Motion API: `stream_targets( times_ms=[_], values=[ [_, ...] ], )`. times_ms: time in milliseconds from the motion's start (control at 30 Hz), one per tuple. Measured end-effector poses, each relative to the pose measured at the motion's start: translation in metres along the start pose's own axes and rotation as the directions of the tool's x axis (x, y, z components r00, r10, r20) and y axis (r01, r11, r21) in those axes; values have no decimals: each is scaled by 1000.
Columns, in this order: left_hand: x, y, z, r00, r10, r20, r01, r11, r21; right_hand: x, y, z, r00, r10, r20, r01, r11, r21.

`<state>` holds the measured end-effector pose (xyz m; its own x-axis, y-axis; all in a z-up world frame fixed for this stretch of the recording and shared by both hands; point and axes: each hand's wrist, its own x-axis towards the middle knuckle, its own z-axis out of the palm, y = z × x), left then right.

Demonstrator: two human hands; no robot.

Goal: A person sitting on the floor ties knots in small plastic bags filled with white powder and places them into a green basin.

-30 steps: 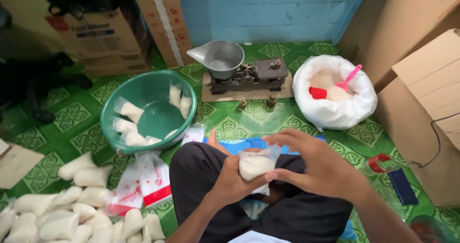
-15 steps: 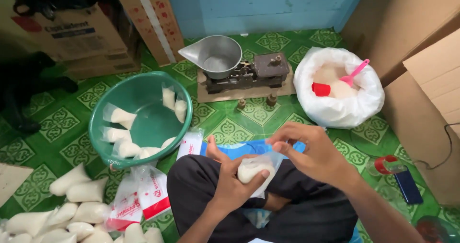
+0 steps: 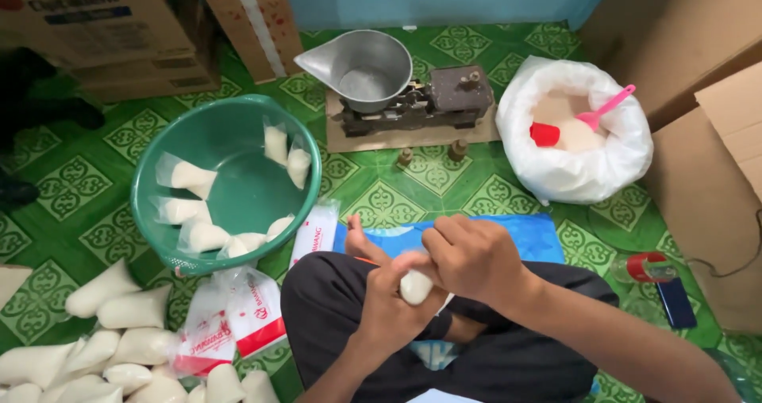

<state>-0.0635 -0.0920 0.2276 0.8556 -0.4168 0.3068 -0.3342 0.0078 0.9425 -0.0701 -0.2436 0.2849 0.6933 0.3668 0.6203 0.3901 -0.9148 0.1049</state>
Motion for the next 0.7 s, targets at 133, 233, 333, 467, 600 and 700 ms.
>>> stream_targets(
  times_ms=[133,233,333,467,600,700],
  values=[
    [3,20,-10,998,-30,50,30,1000,7,3,4,4,995,-88,-40,88,996,19],
    [-11,13,-7,989,-145,11,142,981,135,9,9,-6,981,-190,-24,189,981,-29],
    [-13,28,-9,984,-157,84,147,982,121,10,15,-14,969,-245,14,245,969,-15],
    [-11,44,-6,994,-58,88,43,987,156,13,29,-33,941,-331,73,333,943,-20],
    [-8,70,-7,985,10,171,-21,998,66,18,43,-55,871,-483,92,486,874,-16],
    [-6,79,-1,979,73,188,-86,995,59,24,56,-69,827,-557,75,559,829,-4]
  ],
)
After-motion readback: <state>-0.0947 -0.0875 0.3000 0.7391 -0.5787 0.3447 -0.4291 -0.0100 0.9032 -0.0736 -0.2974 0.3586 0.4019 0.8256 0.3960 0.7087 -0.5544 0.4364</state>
